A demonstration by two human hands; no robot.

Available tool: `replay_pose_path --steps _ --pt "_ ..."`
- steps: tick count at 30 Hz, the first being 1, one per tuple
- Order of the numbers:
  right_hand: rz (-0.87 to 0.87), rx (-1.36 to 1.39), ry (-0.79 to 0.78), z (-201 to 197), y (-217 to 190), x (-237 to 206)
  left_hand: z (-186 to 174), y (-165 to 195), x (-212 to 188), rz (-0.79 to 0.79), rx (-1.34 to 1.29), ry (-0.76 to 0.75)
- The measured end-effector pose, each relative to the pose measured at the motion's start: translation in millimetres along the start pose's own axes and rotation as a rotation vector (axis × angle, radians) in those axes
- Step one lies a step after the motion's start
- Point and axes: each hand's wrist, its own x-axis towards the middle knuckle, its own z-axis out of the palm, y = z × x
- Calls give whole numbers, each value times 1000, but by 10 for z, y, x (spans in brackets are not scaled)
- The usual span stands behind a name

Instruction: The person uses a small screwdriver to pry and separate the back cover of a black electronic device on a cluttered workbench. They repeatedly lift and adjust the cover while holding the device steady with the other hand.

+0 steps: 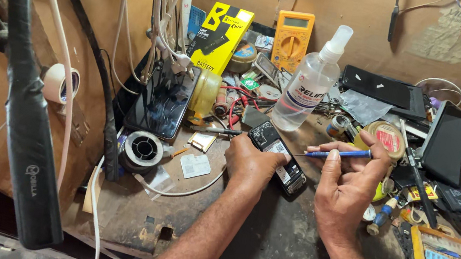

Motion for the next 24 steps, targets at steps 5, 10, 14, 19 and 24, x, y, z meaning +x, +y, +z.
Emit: replay_pose_path --steps 5,10,14,19,24 --pt "-12 17 -2 1 -12 -5 -6 9 0 -25 12 -25" --pt "-10 2 11 0 -26 -4 -3 12 -2 -30 10 2" --pt "-10 5 1 0 -29 -6 -13 16 -12 -37 -3 -20" --pt "-9 24 2 -8 -14 -11 -24 19 -23 -39 -2 -24" --pt "7 27 8 -6 15 0 -11 3 -8 -29 -2 -22"
